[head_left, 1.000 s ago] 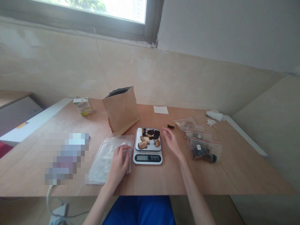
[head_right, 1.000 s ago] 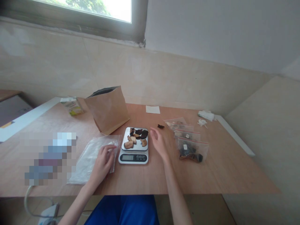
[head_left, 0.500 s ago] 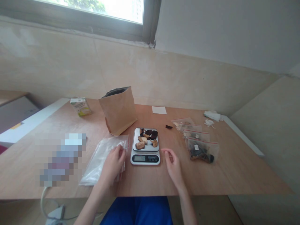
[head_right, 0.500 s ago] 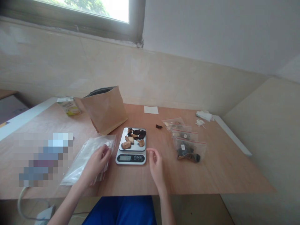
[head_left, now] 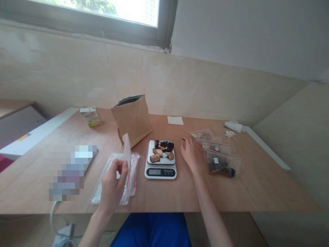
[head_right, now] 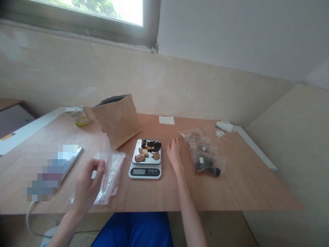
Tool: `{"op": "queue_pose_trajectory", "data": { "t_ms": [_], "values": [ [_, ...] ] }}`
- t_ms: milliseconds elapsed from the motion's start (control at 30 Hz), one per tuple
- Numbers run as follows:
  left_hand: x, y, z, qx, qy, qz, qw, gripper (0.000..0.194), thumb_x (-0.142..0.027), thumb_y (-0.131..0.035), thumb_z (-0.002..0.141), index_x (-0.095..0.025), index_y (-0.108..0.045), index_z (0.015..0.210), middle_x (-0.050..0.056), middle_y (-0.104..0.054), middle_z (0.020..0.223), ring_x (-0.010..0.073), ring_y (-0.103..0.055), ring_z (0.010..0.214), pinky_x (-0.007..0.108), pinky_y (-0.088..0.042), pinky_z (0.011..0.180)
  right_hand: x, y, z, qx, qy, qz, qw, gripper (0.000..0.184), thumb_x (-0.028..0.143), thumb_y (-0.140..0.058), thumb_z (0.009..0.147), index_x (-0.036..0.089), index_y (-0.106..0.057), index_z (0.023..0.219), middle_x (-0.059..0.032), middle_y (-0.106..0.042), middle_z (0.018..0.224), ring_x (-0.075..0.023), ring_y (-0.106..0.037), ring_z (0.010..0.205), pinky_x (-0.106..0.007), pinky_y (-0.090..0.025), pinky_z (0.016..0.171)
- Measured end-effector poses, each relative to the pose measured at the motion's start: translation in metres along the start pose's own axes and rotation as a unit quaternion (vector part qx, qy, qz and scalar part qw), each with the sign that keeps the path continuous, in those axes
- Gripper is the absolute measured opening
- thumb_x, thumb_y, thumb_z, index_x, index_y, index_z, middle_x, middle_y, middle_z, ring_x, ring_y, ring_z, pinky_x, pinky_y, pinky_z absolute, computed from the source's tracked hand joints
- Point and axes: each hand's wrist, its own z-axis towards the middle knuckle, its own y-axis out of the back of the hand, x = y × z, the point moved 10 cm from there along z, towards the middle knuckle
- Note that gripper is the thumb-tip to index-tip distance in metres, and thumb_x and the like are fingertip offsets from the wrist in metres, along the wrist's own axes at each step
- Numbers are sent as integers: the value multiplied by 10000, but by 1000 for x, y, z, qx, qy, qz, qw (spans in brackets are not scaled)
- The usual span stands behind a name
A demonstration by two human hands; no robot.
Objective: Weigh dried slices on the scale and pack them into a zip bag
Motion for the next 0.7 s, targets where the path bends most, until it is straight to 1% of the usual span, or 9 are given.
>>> {"op": "queue_pose_trajectory", "data": {
  "t_ms": [67, 167, 267, 367, 467, 500, 533, 600, 700],
  "values": [
    [2, 7, -1, -15, 1, 1, 1000, 235, -362, -406, 864, -214, -440, 685, -49, -477, 555, 108, -466, 503, 231, -360, 516, -25, -3, 19, 15, 8, -22, 1000, 312, 107, -442, 790, 112, -592, 1063, -169, -578, 1160, -263, -489, 1143, -447, -331, 1012],
    [0, 9, -3, -26, -5, -10, 1000, 231, -356, -408, 867, -214, -443, 688, -48, -476, 563, 109, -465, 518, 232, -364, 526, -43, -8, 27, 36, 18, -24, 999, 259, 119, -465, 791, 147, -633, 987, -127, -633, 1073, -240, -535, 1074, -426, -362, 985],
    [-3, 8, -3, -26, -9, -26, 999, 239, -344, -411, 871, -215, -435, 672, -52, -452, 556, 105, -442, 510, 229, -357, 523, -46, -8, 20, 39, 21, -10, 999, 220, 134, -469, 806, 164, -657, 916, -104, -664, 1007, -228, -571, 1012, -409, -393, 955],
    [-2, 7, -3, -20, -7, -36, 999, 236, -334, -417, 873, -211, -445, 674, -51, -456, 563, 101, -443, 518, 223, -356, 525, -40, -4, 4, 39, 12, 15, 999, 186, 172, -503, 811, 159, -656, 917, -97, -685, 974, -214, -618, 930, -368, -458, 876],
    [1, 5, -4, -9, 3, -42, 999, 237, -336, -425, 871, -206, -456, 676, -46, -467, 572, 100, -452, 528, 218, -360, 530, -22, 9, -22, 9, -15, 57, 998, 200, 275, -529, 833, 158, -626, 962, -94, -690, 953, -203, -643, 848, -334, -503, 776],
    [3, 4, -4, -7, 8, -44, 999, 242, -340, -426, 871, -205, -455, 672, -46, -464, 569, 99, -451, 525, 216, -360, 527, -15, 16, -32, -17, -28, 96, 995, 198, 303, -555, 824, 160, -622, 944, -92, -689, 940, -202, -643, 841, -330, -505, 775],
    [4, 4, -5, -7, 13, -45, 999, 250, -345, -427, 870, -204, -452, 666, -47, -458, 563, 99, -449, 520, 215, -360, 523, -1, 19, -42, -23, -19, 134, 991, 189, 319, -575, 818, 174, -617, 931, -81, -686, 939, -197, -641, 850, -327, -502, 788],
    [4, 2, -6, -4, 17, -51, 999, 260, -351, -428, 868, -203, -449, 657, -48, -450, 556, 98, -449, 513, 213, -361, 516, 34, 17, -61, 7, 40, 170, 985, 145, 308, -585, 826, 198, -613, 916, -59, -684, 927, -187, -637, 861, -317, -498, 796],
    [-3, -1, -7, 4, 5, -61, 998, 258, -345, -433, 867, -200, -454, 655, -47, -456, 558, 97, -458, 516, 209, -369, 518, 78, 12, -82, 29, 149, 151, 977, 71, 249, -563, 857, 201, -615, 855, -45, -673, 891, -179, -613, 890, -308, -488, 808]
  ]
}}
